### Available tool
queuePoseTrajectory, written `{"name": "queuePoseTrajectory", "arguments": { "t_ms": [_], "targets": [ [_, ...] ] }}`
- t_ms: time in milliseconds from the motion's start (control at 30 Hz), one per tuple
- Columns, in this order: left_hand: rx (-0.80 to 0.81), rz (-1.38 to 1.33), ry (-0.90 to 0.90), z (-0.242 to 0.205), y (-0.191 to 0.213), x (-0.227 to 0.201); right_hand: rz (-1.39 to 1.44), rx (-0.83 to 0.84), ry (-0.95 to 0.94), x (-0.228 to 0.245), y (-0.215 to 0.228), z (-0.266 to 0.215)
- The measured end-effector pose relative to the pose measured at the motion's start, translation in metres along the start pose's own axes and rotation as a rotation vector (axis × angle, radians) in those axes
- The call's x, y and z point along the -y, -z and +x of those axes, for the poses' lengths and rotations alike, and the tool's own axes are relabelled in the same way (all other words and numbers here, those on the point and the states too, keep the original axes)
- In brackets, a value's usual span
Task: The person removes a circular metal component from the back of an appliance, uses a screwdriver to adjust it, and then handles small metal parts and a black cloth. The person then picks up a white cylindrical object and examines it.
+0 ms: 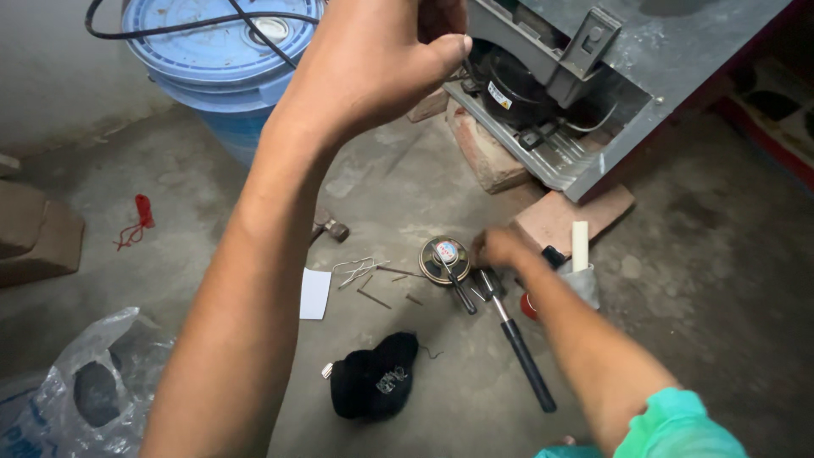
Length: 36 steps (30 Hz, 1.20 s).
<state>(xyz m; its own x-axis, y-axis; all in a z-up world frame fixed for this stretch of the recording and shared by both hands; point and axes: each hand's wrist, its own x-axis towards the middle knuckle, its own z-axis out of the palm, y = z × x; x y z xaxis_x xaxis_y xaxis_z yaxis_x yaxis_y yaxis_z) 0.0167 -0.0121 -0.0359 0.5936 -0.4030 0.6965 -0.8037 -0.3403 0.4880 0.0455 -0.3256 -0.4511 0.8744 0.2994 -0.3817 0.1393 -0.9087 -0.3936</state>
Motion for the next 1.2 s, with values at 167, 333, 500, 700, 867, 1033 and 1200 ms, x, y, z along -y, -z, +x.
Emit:
{"name": "queuePoseTrajectory", "arguments": {
  "t_ms": [167,333,500,700,867,1033,1200],
  "targets": [
    [0.006,0.073,0.067,0.000,0.001,0.001,-0.289,-0.146,-0.156,0.048,-0.034,-0.061],
    [-0.014,0.049,0.087,0.003,-0.004,0.005,-0.319,-0.148,-0.225,0.076,-0.034,-0.081],
    [-0.013,0.033,0.013,0.002,-0.002,0.009,-0.378,-0.179,-0.214,0.081,-0.039,-0.079],
    [-0.011,0.016,-0.039,0.004,-0.003,0.003,-0.227,-0.250,-0.221,0.074,-0.044,-0.082],
    [0.001,0.086,-0.041,-0.001,-0.003,0.004,-0.233,-0.286,-0.111,0.068,-0.038,-0.088],
    [0.005,0.131,-0.025,-0.006,-0.005,0.010,-0.251,-0.232,-0.222,0.061,-0.023,-0.091],
    [-0.003,0.134,-0.061,-0.005,-0.008,0.011,-0.237,-0.227,-0.235,0.047,-0.035,-0.085]
  ]
}}
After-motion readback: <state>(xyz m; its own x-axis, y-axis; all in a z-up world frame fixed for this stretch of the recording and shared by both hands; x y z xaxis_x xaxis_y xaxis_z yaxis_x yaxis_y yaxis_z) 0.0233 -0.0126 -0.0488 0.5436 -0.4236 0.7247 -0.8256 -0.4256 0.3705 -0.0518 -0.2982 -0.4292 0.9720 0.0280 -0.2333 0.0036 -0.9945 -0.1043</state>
